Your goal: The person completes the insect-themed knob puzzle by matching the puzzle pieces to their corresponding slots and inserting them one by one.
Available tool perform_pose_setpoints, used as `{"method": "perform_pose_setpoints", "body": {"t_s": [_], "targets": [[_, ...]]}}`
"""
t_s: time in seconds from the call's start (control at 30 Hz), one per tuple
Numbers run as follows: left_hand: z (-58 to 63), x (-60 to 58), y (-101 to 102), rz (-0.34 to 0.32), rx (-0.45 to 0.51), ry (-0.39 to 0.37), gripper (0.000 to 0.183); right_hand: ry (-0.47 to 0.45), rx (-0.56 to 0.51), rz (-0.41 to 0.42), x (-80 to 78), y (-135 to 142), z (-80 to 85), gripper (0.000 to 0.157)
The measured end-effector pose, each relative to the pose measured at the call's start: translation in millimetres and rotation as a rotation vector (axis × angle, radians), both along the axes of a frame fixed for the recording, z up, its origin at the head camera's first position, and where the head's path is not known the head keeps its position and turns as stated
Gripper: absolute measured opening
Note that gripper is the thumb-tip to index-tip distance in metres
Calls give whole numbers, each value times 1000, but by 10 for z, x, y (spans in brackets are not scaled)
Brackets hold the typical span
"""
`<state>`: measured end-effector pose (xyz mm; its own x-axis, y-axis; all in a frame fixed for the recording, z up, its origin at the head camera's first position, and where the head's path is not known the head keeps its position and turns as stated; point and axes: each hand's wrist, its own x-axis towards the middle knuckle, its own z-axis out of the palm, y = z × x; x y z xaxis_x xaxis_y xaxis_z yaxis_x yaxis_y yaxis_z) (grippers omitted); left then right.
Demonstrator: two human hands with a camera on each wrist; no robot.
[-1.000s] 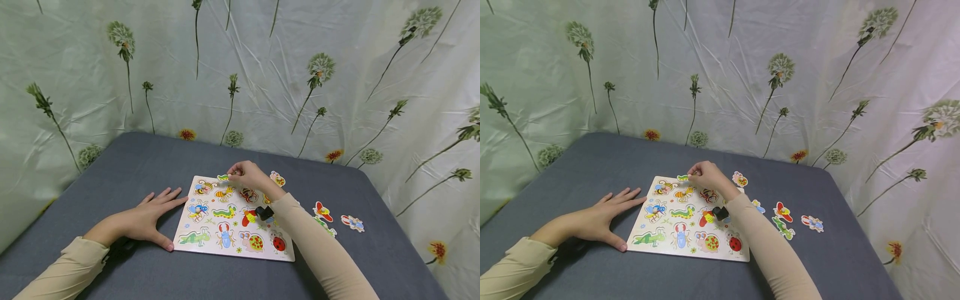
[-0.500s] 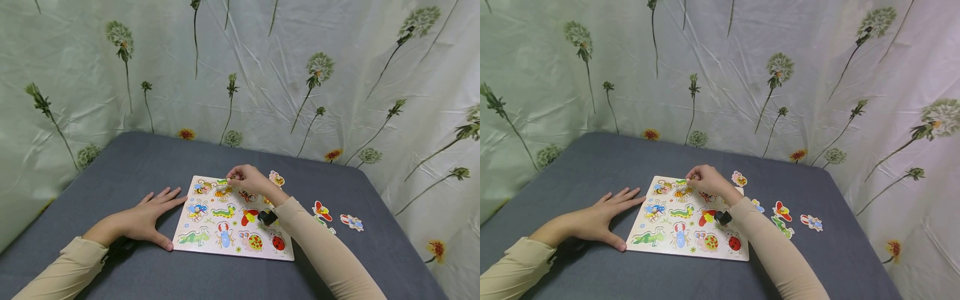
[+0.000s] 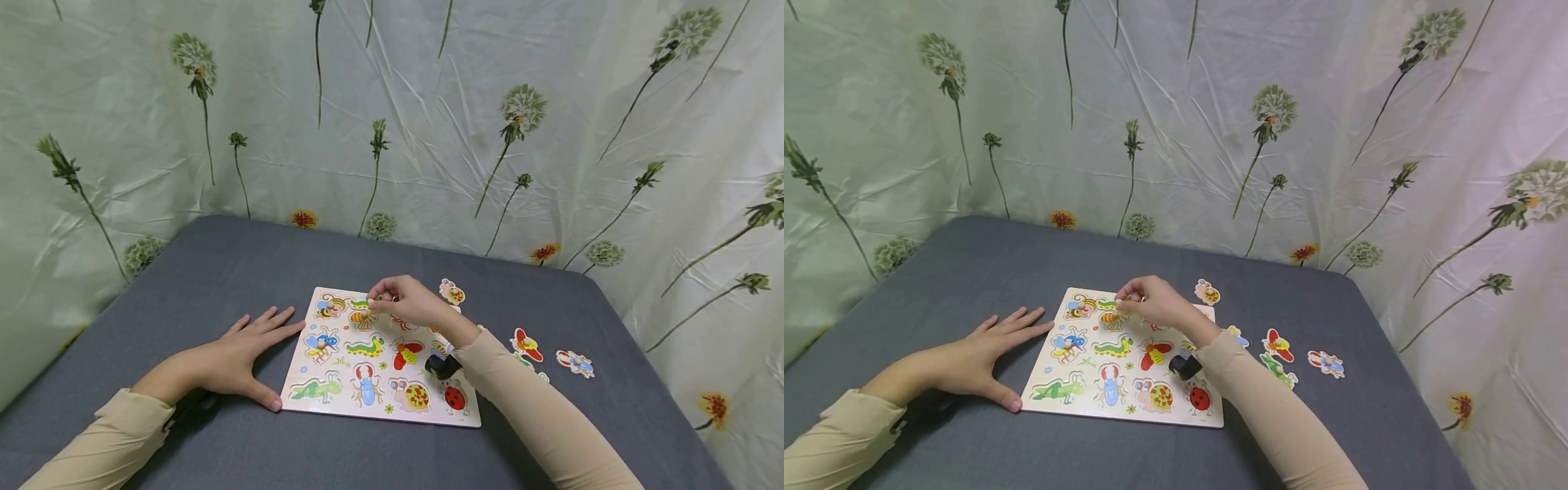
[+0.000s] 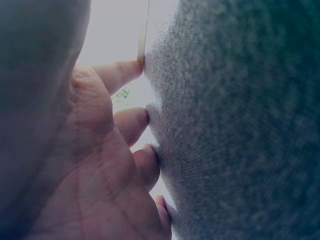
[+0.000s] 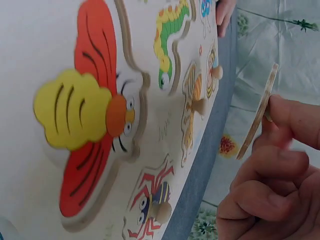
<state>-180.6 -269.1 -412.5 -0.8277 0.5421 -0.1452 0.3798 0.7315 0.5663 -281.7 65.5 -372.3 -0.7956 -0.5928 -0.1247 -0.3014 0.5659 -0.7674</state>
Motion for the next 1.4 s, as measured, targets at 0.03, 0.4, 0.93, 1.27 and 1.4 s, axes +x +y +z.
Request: {"method": "perform_pose_setpoints", "body": {"t_s": [0.03,0.4,0.93,1.27,1.4], "targets": [[-1,1,0,0,-1,0,129,-6,-2,-1,11,-3,-4,18],[1,8,-3,1,7,-4,129,52,14,19,142,-25,-23,18],[14,-3,3,-5,3,-1,129,-78,7,-8,294,-9,-104,15],[15,-6,0,-7,1,-4,129,-74,33,-40,393,-36,-177,11],[11,-3,-1,-3,5,-9,129,-76,64,-58,419,-50,-220,9]]}}
